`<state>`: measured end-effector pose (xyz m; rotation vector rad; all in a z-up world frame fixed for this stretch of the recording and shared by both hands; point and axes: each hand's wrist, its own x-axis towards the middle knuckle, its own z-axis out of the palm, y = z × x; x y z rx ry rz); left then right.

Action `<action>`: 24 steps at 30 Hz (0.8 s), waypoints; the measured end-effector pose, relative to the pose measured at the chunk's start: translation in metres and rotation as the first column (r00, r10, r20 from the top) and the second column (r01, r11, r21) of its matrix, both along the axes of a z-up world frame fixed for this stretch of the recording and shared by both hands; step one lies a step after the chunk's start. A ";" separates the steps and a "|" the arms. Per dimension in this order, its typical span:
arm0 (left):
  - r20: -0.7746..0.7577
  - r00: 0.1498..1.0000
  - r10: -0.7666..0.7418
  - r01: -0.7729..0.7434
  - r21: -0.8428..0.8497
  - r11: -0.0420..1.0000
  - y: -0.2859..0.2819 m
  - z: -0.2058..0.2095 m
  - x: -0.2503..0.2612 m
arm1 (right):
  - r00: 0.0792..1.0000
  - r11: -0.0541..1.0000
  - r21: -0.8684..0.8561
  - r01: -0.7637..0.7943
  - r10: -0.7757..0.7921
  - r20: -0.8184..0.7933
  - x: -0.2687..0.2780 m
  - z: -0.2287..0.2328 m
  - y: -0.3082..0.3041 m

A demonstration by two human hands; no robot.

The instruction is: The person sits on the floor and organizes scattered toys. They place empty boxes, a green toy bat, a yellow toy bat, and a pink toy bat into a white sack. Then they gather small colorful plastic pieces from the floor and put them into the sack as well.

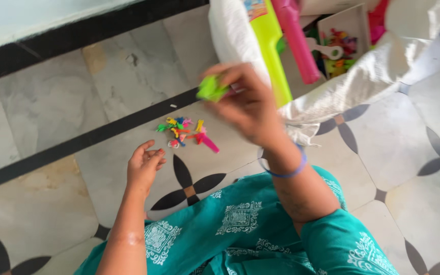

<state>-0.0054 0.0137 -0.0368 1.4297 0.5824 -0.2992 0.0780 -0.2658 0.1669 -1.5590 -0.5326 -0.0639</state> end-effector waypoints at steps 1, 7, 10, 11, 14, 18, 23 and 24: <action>0.002 1.000 -0.014 0.014 0.002 1.000 0.000 0.001 0.002 | 0.957 0.961 -0.123 0.247 -0.221 0.189 -0.004 0.017 -0.014; 0.051 0.998 -0.039 0.037 0.037 0.999 0.001 -0.013 -0.004 | 0.483 0.423 -0.290 0.859 -0.479 0.733 0.028 0.050 -0.100; 0.127 0.992 -0.004 0.008 -0.032 0.999 -0.003 -0.027 -0.002 | 0.546 0.455 -0.337 0.824 -0.479 0.687 0.033 0.044 -0.114; 0.153 0.988 0.021 -0.010 -0.070 0.997 -0.003 -0.031 -0.002 | 0.551 0.485 -0.320 0.814 -0.471 0.689 0.029 0.041 -0.112; 0.177 0.984 -0.006 -0.011 0.098 0.995 -0.009 -0.040 -0.004 | 0.535 0.519 -0.309 0.797 -0.369 0.760 0.020 0.024 -0.070; 0.167 0.986 0.002 -0.029 0.161 0.986 -0.019 -0.035 0.004 | 0.585 0.642 -0.445 0.625 -0.007 0.811 0.009 -0.027 0.013; 0.200 0.980 -0.004 -0.041 0.222 0.974 -0.020 -0.008 0.000 | 0.881 0.560 -0.803 0.202 0.254 0.399 0.002 -0.135 0.062; 0.186 0.983 0.000 -0.034 0.185 0.982 -0.020 -0.001 0.001 | 0.917 0.473 -0.866 0.162 0.252 0.310 0.004 -0.153 0.059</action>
